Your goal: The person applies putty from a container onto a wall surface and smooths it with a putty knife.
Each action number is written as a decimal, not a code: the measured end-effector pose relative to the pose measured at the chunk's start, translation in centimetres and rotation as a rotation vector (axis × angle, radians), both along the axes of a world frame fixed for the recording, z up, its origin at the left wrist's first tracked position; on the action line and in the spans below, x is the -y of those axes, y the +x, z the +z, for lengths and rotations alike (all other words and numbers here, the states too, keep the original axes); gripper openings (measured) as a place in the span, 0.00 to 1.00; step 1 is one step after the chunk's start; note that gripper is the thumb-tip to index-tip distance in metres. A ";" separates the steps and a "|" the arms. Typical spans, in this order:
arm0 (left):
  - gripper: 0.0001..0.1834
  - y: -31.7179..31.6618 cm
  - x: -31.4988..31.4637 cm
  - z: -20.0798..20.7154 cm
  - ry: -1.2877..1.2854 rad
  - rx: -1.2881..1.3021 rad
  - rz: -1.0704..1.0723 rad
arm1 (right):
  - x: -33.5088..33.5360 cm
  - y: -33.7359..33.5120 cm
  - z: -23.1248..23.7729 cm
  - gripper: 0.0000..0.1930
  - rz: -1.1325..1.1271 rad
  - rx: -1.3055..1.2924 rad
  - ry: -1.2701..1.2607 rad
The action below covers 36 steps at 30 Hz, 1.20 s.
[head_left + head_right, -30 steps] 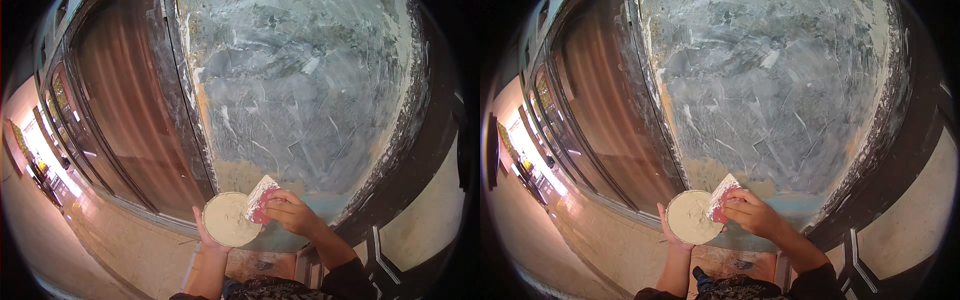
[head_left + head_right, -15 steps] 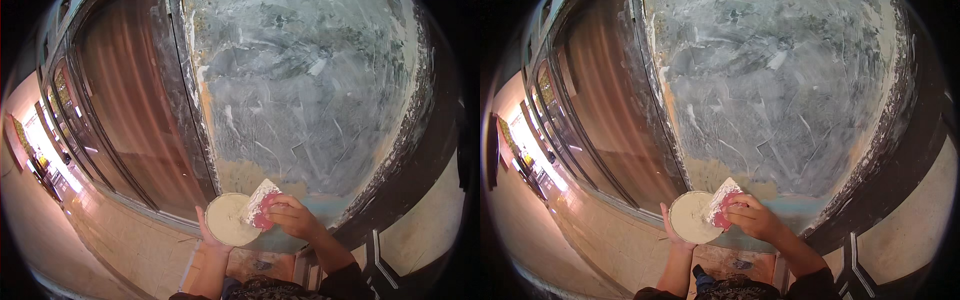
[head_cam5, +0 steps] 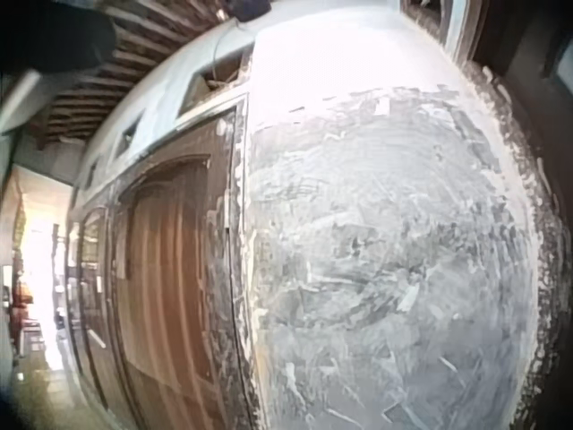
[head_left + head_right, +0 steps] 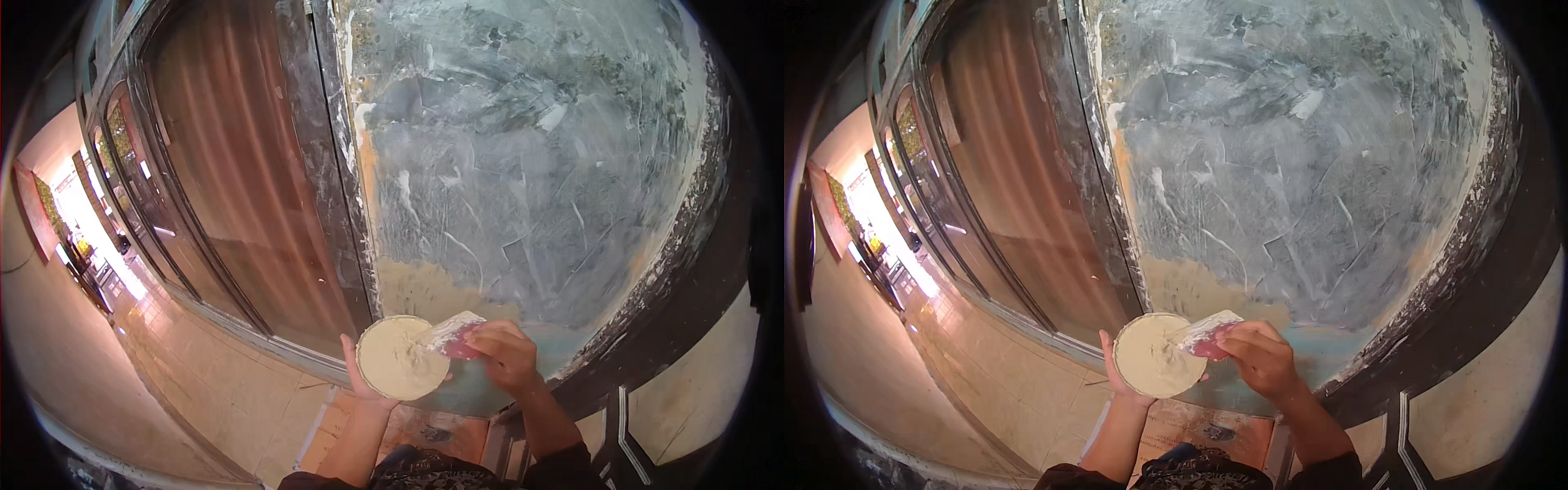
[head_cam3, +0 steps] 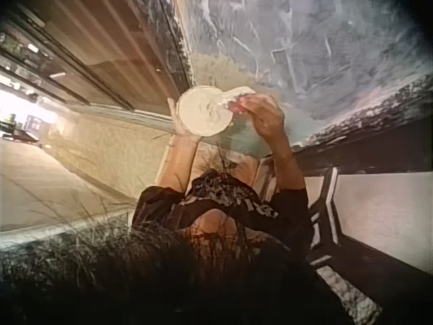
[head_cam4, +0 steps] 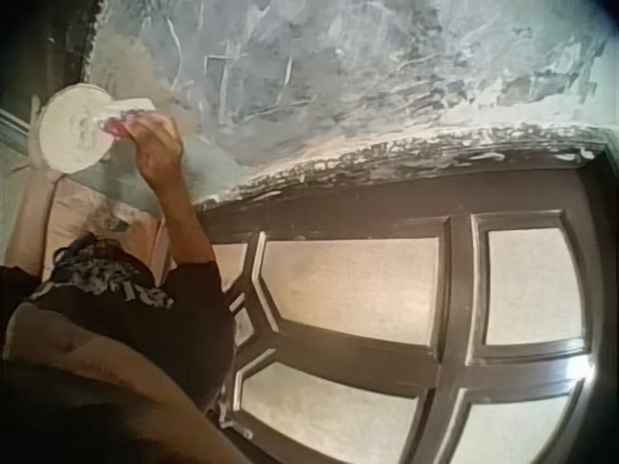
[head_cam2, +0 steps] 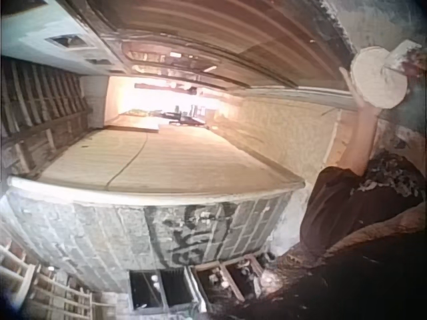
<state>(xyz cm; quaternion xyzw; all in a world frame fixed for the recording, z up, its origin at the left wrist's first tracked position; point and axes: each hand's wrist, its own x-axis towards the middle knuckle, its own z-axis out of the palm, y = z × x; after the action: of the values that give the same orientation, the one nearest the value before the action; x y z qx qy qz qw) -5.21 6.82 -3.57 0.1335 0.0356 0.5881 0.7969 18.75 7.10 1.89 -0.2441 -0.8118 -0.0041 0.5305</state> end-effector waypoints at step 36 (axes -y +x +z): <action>0.58 -10.1 -3.7 -2.4 0.063 -0.009 0.103 | -7.1 1.2 -3.5 0.07 -0.522 -0.438 -0.297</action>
<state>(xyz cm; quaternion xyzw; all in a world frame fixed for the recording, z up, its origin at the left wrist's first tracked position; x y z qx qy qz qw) -15.34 10.51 -5.99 0.1590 0.0273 0.6286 0.7608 19.96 14.18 -1.64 -0.5122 -0.5814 0.0310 0.6314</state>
